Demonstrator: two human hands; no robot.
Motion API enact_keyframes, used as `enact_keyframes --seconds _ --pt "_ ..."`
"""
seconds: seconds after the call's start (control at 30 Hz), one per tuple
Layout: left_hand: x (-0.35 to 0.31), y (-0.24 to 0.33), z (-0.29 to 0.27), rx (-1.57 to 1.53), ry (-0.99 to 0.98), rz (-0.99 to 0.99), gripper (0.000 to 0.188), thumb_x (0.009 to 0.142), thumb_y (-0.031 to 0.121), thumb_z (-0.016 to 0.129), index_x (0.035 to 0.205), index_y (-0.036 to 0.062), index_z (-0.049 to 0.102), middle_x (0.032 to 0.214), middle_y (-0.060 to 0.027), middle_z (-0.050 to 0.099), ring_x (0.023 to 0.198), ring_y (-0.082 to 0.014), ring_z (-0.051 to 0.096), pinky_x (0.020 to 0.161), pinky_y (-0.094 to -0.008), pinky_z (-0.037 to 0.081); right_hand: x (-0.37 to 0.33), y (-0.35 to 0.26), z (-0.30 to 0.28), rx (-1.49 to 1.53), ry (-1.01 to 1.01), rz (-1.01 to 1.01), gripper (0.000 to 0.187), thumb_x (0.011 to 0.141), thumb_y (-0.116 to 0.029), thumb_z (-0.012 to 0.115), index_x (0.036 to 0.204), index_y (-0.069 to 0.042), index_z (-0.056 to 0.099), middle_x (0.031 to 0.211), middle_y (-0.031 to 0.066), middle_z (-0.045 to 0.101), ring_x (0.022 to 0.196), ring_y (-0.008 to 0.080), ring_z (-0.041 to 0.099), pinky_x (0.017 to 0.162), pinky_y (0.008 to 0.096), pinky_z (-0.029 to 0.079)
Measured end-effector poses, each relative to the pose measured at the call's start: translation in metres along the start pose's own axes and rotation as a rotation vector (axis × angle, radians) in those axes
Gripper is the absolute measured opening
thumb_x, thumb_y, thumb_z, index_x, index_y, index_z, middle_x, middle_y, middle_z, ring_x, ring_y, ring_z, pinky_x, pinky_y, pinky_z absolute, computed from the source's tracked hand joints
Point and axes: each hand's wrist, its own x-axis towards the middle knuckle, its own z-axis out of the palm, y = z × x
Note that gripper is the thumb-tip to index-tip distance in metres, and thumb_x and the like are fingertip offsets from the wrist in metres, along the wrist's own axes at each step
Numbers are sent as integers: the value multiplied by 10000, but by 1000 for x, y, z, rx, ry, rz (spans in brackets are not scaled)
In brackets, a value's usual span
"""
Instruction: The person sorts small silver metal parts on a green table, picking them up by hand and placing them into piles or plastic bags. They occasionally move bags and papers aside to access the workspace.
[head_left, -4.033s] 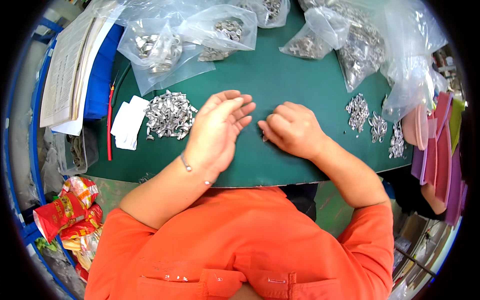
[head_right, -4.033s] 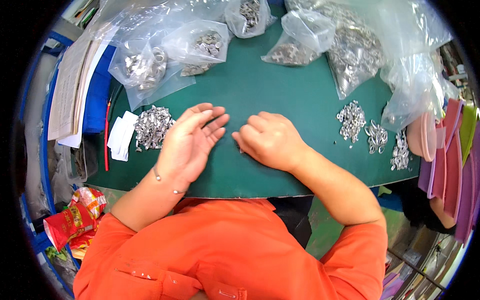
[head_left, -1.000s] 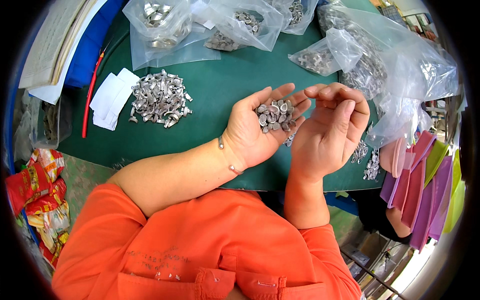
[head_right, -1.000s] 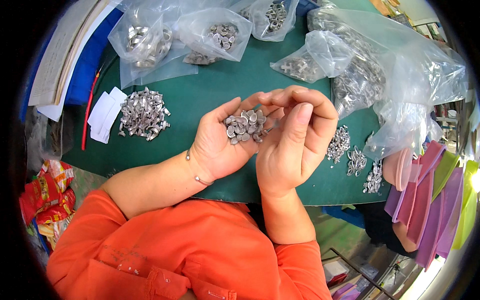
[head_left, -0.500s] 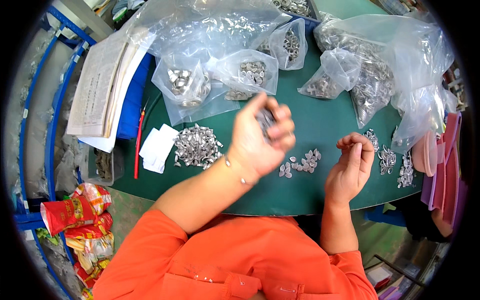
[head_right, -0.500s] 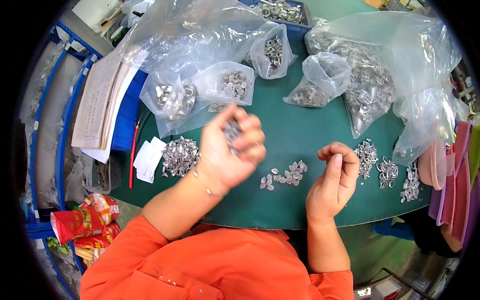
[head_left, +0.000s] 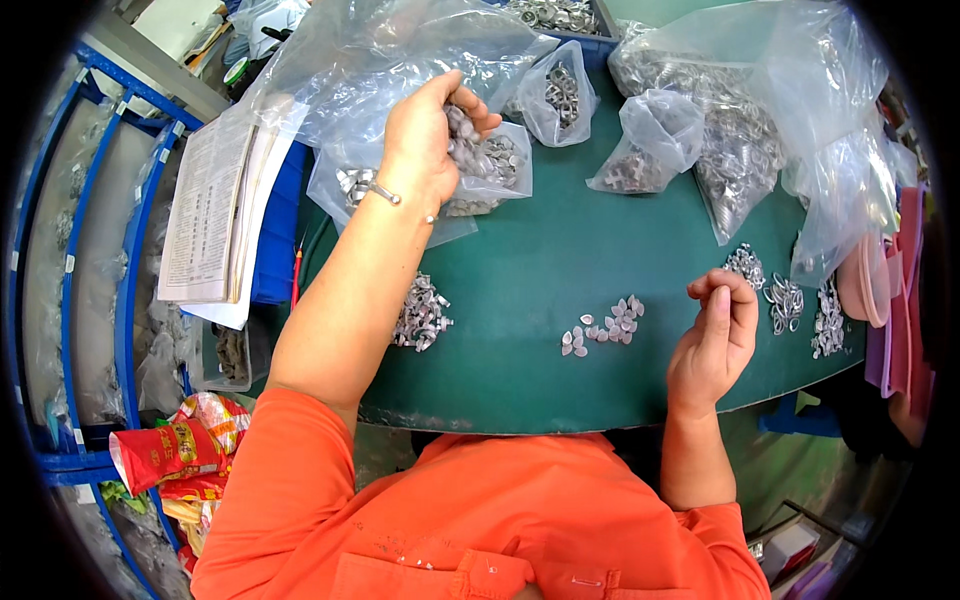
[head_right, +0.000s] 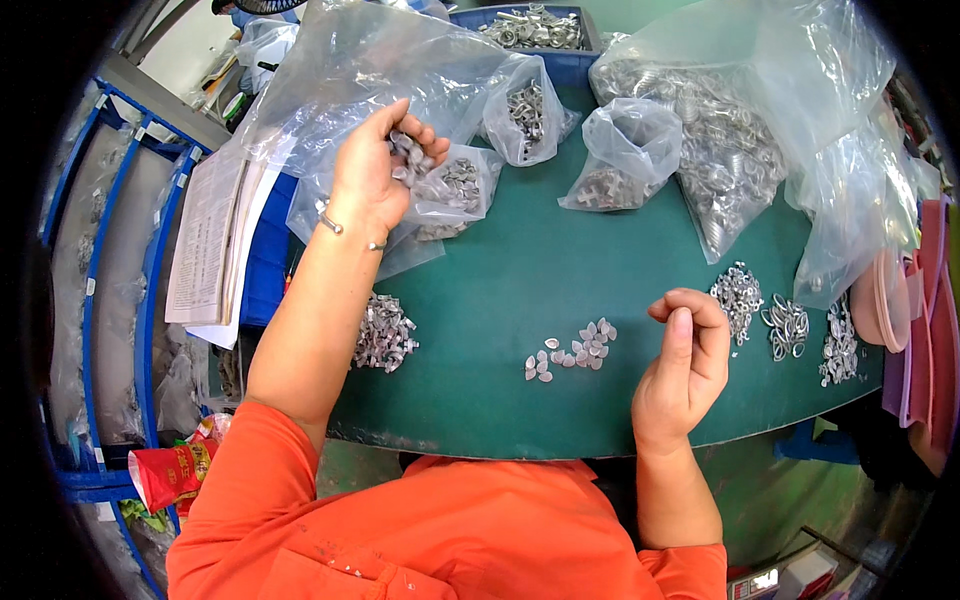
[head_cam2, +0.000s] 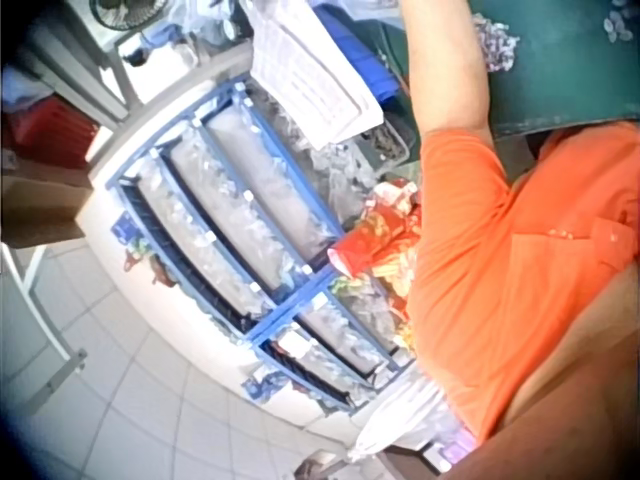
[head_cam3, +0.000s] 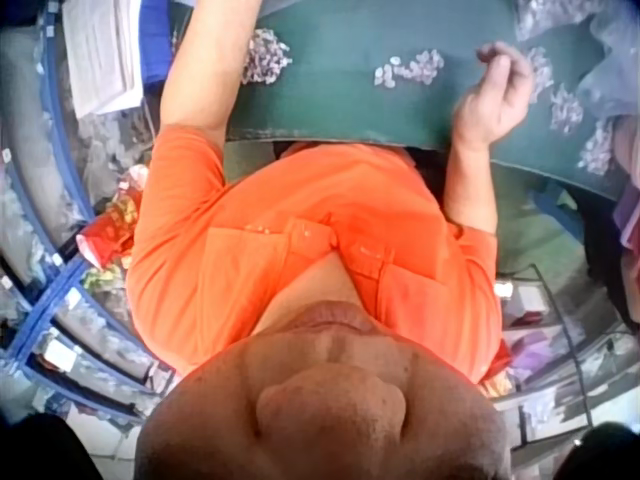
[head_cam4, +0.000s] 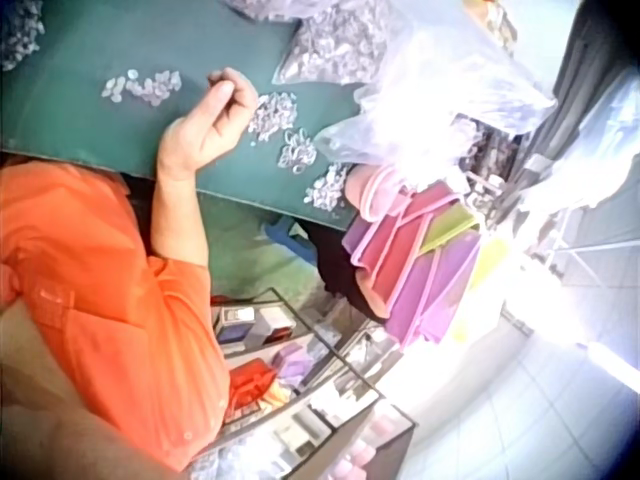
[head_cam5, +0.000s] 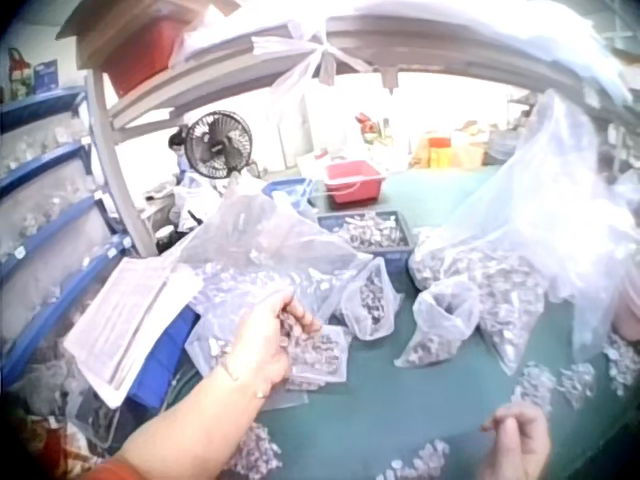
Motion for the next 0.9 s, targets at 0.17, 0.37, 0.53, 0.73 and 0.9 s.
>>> enact_keyframes --seconds 0.17,0.37,0.53,0.73,0.9 --pt "-3 0 -1 153 -48 54 260 912 245 571 760 34 582 771 -94 612 759 -256 632 773 -375 499 13 -9 -11 -580 -520 57 174 866 -47 612 1026 19 595 912 103 569 754 185 535 694 271 450" --pt "-7 7 -3 453 -142 24 211 928 229 535 912 47 641 894 -70 663 883 -172 628 802 -330 446 4 -12 -3 -860 -835 88 594 680 -291 804 1105 41 556 1075 182 507 910 340 542 795 394 473" --pt "-13 10 -1 635 -232 79 236 921 190 507 1046 55 655 988 -57 670 1000 -140 596 859 -328 422 -14 -5 20 -976 -947 -156 569 678 -377 774 1095 -45 576 991 148 495 863 311 533 730 413 481" --pt "-14 14 -8 610 -259 164 238 910 66 483 1096 6 620 1029 -94 655 943 -158 621 839 -285 472 -12 24 26 -1007 -875 -477 145 788 -96 609 766 -65 469 796 100 498 615 240 562 472 357 494" --pt "-35 19 -11 462 -203 166 241 911 51 504 1114 -53 583 1001 -124 646 940 -184 636 804 -262 511 -4 32 20 -1014 -928 -518 241 819 -138 640 718 -68 433 671 83 478 542 250 550 472 377 491"
